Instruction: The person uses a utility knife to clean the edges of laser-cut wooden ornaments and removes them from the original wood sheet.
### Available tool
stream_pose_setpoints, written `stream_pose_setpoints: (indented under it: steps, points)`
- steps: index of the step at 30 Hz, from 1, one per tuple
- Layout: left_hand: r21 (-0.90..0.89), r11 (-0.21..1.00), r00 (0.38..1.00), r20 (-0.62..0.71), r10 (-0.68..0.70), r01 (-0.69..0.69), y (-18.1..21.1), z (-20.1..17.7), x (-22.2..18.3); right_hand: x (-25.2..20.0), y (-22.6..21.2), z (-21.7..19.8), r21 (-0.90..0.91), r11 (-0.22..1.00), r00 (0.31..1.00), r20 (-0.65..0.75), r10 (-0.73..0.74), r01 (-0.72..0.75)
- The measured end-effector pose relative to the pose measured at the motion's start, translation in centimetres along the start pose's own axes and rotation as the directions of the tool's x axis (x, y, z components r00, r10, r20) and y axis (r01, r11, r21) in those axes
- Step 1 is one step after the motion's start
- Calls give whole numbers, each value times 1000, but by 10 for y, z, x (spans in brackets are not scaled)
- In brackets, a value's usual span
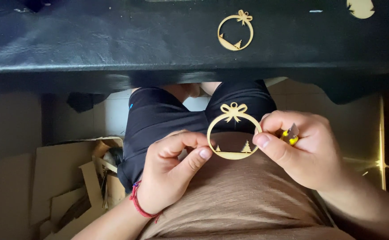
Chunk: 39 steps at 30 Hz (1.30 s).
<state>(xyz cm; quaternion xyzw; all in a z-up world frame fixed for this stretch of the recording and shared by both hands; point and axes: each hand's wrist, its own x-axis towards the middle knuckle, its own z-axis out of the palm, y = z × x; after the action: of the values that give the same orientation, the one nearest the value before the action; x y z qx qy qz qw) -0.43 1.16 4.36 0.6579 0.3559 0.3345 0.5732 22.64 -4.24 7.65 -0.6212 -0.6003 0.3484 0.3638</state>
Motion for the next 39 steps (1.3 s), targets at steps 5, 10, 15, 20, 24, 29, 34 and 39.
stream_pose_setpoints:
  steps: [5, 10, 15, 20, 24, 29, 34, 39]
  points:
    - [-14, 1000, 1000, 16, -5, 5, -1, 1, 0, 1, 0, 1, 4, 1000, 1000, -2, -2, 2]
    - [-46, 999, 999, 43, 7, -5, -2, 1, 0, 1, -1, 1, -12, 1000, 1000, 6, -22, 22]
    - [-80, 997, 999, 31, -21, 23, -2, 3, 0, 0, -3, 0, 14, 999, 999, 3, -40, 39]
    - [-87, 996, 999, 35, -15, 18, -2, 3, 0, 0, 2, 1, 1, 1000, 1000, -9, -20, 20]
    - [-131, 991, 999, 33, -20, 25, -4, 2, -1, 1, 4, 3, 0, 1000, 1000, -21, -19, 19]
    - [-148, 986, 994, -71, -87, 75, -13, -3, 10, 15, 8, 5, -115, 992, 994, -82, -68, 58]
    - [5, 993, 963, -242, -117, 122, -33, -51, 61, 54, 43, -10, -383, 918, 949, -241, -204, 100]
    - [379, 833, 897, -344, -278, 403, -4, -75, 107, 101, 43, -16, -607, 795, 984, -144, -106, -3]
